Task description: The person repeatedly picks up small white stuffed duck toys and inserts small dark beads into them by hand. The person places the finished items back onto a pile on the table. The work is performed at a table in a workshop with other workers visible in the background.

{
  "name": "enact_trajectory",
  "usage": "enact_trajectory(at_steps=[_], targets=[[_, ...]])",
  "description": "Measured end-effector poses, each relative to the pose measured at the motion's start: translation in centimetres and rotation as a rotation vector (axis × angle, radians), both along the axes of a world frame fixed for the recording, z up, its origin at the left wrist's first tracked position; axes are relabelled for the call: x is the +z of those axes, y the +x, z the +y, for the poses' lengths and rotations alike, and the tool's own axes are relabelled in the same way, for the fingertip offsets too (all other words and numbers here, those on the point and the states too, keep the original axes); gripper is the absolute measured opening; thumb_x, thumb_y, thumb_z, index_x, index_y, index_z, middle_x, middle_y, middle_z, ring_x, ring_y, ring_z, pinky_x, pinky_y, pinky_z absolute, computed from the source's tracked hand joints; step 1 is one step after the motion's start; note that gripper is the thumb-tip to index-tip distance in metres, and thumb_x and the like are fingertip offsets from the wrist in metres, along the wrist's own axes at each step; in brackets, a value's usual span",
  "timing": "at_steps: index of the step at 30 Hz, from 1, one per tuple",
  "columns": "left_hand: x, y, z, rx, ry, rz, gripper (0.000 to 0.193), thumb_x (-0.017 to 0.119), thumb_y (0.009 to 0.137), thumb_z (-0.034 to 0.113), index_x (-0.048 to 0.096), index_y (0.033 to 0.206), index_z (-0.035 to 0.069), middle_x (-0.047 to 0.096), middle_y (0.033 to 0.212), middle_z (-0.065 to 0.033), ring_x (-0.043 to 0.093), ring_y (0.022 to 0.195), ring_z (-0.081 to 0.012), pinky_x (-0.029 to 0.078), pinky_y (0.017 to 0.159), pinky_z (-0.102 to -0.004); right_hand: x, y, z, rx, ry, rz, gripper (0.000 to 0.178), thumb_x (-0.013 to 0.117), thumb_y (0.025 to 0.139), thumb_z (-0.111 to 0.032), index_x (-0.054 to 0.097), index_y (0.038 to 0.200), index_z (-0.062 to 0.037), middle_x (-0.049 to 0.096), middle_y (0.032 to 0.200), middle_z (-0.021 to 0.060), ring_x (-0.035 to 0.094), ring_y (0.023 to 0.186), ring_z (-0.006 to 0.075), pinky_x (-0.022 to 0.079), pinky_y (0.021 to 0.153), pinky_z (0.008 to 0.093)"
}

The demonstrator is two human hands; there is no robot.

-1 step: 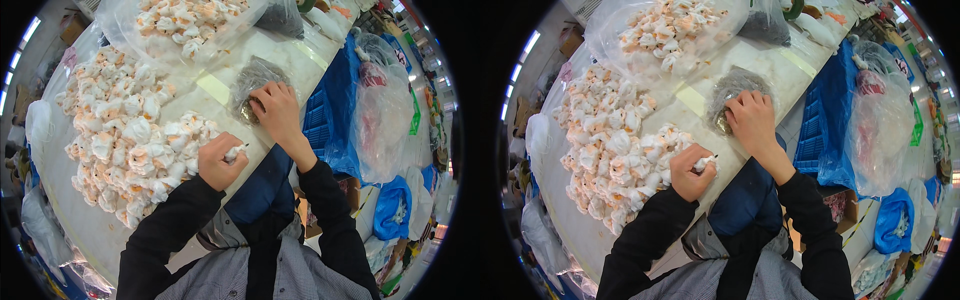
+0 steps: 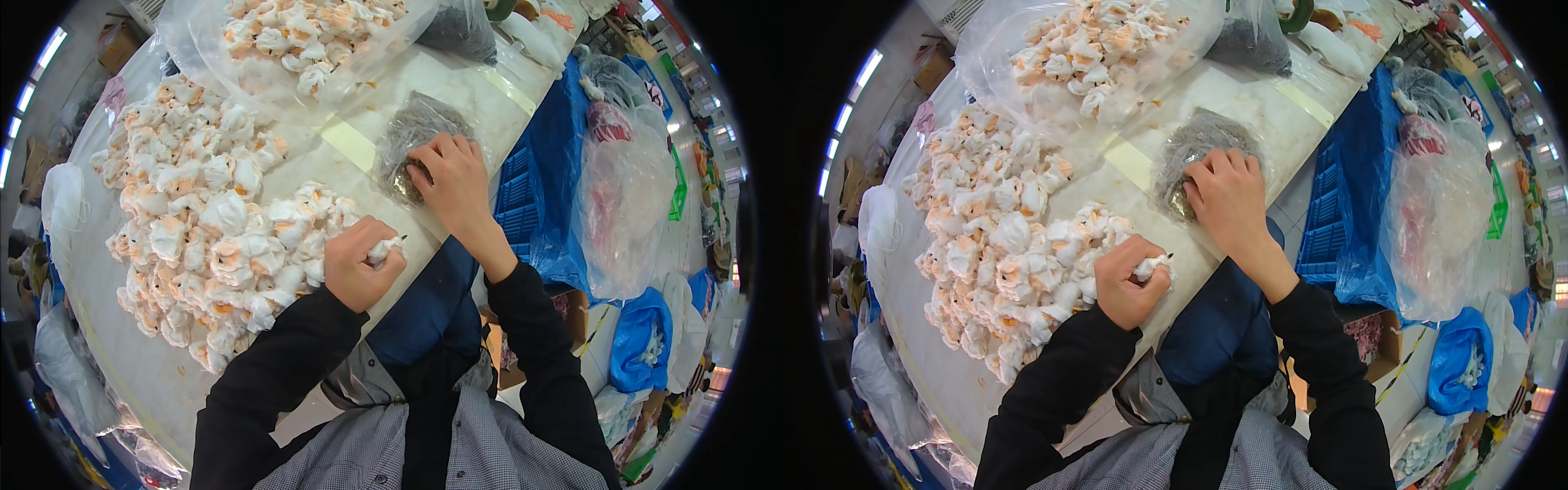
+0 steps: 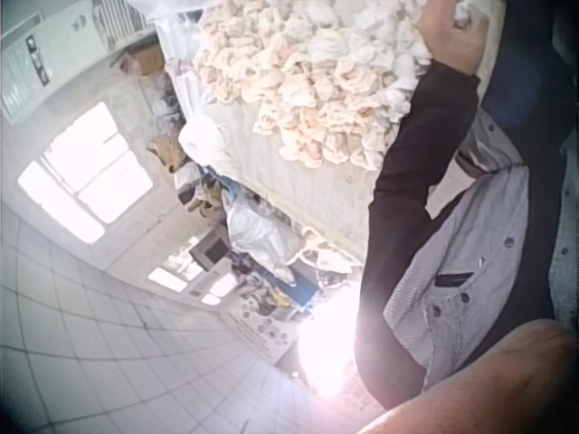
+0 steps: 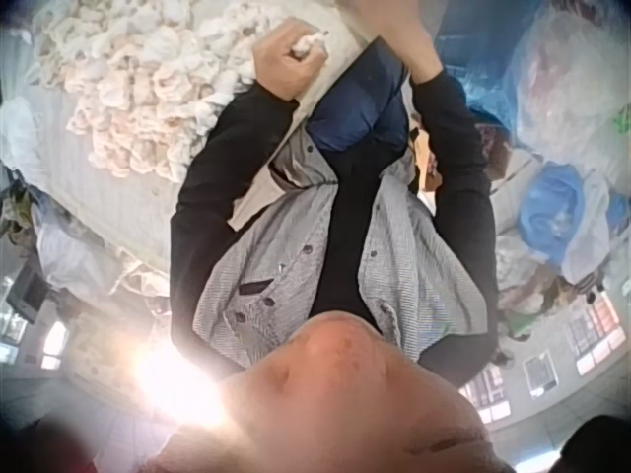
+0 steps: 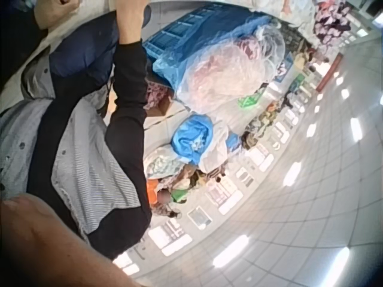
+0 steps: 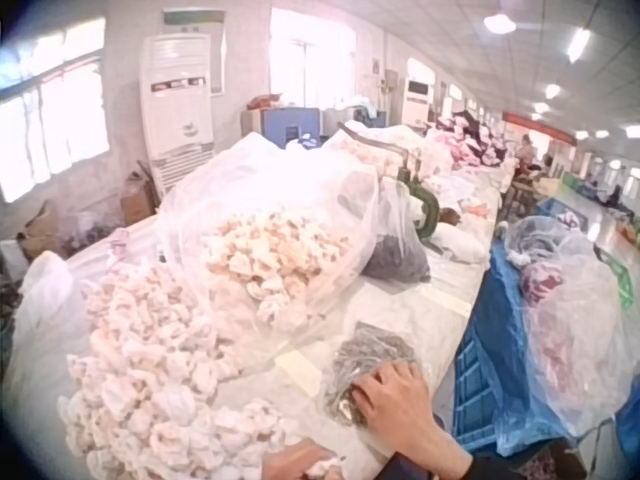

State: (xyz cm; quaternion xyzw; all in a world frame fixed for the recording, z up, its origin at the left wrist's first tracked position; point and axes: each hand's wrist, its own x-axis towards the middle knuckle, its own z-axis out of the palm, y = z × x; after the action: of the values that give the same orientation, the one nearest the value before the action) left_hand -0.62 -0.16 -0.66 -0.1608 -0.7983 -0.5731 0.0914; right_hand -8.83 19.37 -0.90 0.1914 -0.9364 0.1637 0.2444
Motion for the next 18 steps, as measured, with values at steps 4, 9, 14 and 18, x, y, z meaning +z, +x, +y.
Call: enact_trajectory(at_steps=[4,9,14,18], targets=[[-0.20,0.01,0.03,-0.003,0.024,0.008,0.008,0.070,0.078,0.002,0.069,0.086,0.001,0.064,0.077,-0.0096,0.060,0.060,-0.0211,0.045,0.056,-0.0315,0.02,0.16,-0.34,-0.008,0.029,-0.008,0.013,0.079,0.084,-0.016,0.073,0.095,-0.0145,0.064,0.095,0.0030,0.060,0.097,0.0264,0.044,0.088,0.0416],[-0.15,0.06,0.03,-0.008,0.032,-0.006,0.008,0.070,0.078,0.002,0.069,0.086,0.001,0.063,0.076,-0.0090,0.058,0.059,-0.0196,0.044,0.054,-0.0309,-0.27,0.12,-0.38,0.001,0.039,-0.009,0.012,0.079,0.085,-0.016,0.072,0.094,-0.0140,0.064,0.094,0.0030,0.061,0.096,0.0264,0.044,0.086,0.0408],[-0.11,0.04,-0.05,-0.013,0.007,-0.008,0.009,0.071,0.078,0.004,0.068,0.086,0.003,0.064,0.078,-0.0095,0.058,0.056,-0.0222,0.045,0.052,-0.0323,-0.52,0.13,-0.21,0.019,0.056,-0.030,0.011,0.077,0.086,-0.016,0.072,0.095,-0.0128,0.064,0.095,0.0042,0.060,0.098,0.0266,0.044,0.088,0.0421],[0.04,0.08,0.00,-0.010,0.016,-0.021,0.009,0.071,0.078,0.004,0.068,0.086,0.003,0.064,0.078,-0.0090,0.057,0.056,-0.0209,0.044,0.052,-0.0317,-0.26,0.34,-0.14,0.027,0.057,-0.050,0.010,0.076,0.086,-0.015,0.071,0.094,-0.0115,0.065,0.096,0.0051,0.061,0.098,0.0271,0.044,0.088,0.0417]])
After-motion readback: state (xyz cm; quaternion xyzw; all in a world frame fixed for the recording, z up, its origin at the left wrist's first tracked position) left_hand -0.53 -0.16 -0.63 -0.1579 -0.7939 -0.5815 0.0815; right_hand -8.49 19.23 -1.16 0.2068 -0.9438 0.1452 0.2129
